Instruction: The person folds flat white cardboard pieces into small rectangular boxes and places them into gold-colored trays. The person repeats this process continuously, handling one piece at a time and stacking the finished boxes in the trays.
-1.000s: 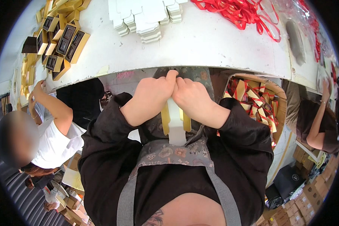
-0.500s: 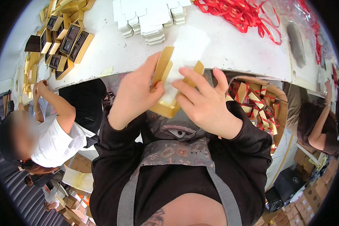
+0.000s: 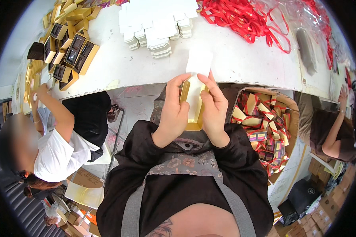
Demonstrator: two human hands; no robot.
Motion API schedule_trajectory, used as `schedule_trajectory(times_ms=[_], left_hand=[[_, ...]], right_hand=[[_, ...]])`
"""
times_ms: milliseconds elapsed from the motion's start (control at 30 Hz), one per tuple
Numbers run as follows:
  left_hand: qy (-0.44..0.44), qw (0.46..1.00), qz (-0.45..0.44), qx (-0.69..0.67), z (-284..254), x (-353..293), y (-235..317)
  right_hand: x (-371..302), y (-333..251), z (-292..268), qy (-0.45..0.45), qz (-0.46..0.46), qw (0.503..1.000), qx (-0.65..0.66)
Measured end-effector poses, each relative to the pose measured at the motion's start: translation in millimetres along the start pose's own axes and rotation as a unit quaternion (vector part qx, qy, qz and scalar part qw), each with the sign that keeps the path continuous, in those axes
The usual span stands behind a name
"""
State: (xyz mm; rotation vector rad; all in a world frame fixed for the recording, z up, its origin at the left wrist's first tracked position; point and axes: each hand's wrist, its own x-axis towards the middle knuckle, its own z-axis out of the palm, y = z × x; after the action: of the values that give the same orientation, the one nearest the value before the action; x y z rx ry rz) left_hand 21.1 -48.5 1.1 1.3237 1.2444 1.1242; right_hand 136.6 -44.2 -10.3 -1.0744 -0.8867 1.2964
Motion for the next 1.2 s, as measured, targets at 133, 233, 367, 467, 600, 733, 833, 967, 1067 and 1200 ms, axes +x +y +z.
schedule_trajectory(times_ms=[133, 233, 367, 467, 600, 733, 833, 967, 1067, 1200], left_hand=[[-0.016, 0.999, -0.032, -0.037, 4, -6, -13], [-0.024, 0.999, 0.028, 0.029, 3, -9, -15], [-0.066, 0.992, 0.056, 0.092, -4, -13, -9], [-0.067, 0.996, 0.053, 0.022, 0, -11, -15], [-0.009, 0.998, 0.054, -0.03, 7, -11, -7], [-0.02, 0.996, 0.042, 0.075, 1, -16, -13], [-0.044, 0.992, 0.058, 0.106, -1, -17, -12], [-0.019, 0.99, 0.088, 0.106, 2, -13, -9], [-0.038, 0.987, 0.006, 0.155, -1, -13, 0], [-0.07, 0.987, -0.003, 0.145, 0, -13, -15]], right_hand=[[-5, 17, -18, -0.07, -0.002, 0.997, 0.012], [-14, 11, -15, -0.031, -0.128, 0.979, -0.153], [-21, 17, -25, -0.034, -0.023, 0.999, 0.011], [-23, 12, -23, -0.059, 0.004, 0.993, 0.099], [-23, 17, -10, -0.032, -0.059, 0.997, 0.05], [-32, 24, -12, -0.029, -0.113, 0.988, -0.103], [-31, 22, -25, -0.049, -0.183, 0.953, -0.238], [-26, 20, -26, -0.053, -0.243, 0.911, -0.328], [-30, 9, -24, -0.071, -0.095, 0.931, -0.345], [-28, 12, -26, -0.1, -0.078, 0.886, -0.446]])
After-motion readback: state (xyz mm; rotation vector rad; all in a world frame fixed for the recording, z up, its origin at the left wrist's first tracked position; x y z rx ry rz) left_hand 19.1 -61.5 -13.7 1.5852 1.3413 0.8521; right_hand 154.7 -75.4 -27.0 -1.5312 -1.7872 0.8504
